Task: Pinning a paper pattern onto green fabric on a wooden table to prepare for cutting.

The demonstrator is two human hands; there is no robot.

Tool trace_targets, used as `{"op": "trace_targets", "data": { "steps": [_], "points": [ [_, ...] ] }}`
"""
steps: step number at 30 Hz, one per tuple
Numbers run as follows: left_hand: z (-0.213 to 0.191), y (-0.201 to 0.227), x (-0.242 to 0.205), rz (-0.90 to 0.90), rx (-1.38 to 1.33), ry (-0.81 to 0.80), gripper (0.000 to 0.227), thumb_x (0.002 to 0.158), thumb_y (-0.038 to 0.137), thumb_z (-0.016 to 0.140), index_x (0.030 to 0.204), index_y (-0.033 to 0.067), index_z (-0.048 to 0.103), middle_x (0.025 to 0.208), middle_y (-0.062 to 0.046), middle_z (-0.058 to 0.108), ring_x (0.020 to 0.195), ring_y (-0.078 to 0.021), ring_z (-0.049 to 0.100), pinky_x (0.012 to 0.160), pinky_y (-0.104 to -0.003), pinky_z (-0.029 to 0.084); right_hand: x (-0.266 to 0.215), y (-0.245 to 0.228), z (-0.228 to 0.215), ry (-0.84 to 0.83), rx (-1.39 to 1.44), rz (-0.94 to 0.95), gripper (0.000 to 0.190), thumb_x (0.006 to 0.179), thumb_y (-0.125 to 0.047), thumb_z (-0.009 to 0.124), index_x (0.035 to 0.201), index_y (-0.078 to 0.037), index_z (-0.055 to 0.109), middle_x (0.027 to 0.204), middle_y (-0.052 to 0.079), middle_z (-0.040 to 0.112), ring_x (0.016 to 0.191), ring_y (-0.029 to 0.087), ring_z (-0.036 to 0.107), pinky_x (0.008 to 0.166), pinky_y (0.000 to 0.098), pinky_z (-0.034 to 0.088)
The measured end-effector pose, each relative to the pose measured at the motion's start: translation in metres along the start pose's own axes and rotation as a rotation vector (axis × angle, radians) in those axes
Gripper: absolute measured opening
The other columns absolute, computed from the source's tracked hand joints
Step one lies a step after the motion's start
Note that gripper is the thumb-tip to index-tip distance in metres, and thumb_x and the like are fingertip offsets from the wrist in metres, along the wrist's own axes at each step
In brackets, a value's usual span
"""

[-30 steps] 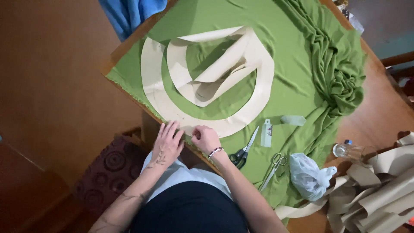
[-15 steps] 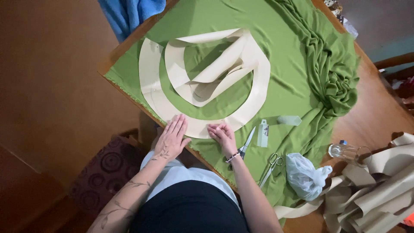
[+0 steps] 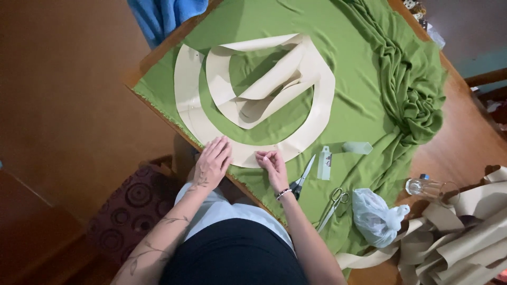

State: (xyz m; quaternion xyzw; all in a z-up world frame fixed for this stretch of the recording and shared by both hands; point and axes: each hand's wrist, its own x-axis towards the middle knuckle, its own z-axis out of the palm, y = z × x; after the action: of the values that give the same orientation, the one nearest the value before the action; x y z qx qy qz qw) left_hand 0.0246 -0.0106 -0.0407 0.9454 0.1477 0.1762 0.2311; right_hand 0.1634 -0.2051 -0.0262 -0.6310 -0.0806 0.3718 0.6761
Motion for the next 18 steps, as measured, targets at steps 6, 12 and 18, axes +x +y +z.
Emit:
{"op": "trace_targets", "data": {
  "steps": [6,12,18],
  "points": [
    [-0.007,0.000,0.005,0.016,0.022,0.056,0.051,0.083,0.043,0.077,0.124,0.0159,0.066,0.136,-0.007,0.059,0.129,-0.0272,0.058,0.107,-0.038,0.050,0.001,0.002,0.003,0.046,-0.041,0.024,0.011,0.103,-0.011,0.055,0.110,-0.003,0.051,0.127,0.027,0.060,0.120,0.036,0.063,0.102,0.0454,0.054],
    [-0.018,0.002,0.008,0.003,-0.007,0.041,0.044,0.084,0.040,0.077,0.119,0.0173,0.065,0.131,-0.006,0.056,0.116,-0.0272,0.065,0.097,-0.035,0.057,0.001,0.000,0.013,0.096,-0.286,-0.007,0.014,0.103,-0.016,0.060,0.108,-0.003,0.055,0.119,0.020,0.065,0.113,0.030,0.066,0.097,0.0427,0.056],
    [-0.006,-0.002,0.003,0.005,0.056,0.045,0.052,0.077,0.039,0.080,0.122,0.0169,0.065,0.132,-0.009,0.055,0.116,-0.0302,0.065,0.097,-0.039,0.056,0.014,0.003,0.045,-0.060,-0.567,-0.062,0.017,0.095,-0.023,0.073,0.104,-0.010,0.068,0.094,0.007,0.070,0.090,0.019,0.068,0.082,0.0348,0.058]
  ]
}}
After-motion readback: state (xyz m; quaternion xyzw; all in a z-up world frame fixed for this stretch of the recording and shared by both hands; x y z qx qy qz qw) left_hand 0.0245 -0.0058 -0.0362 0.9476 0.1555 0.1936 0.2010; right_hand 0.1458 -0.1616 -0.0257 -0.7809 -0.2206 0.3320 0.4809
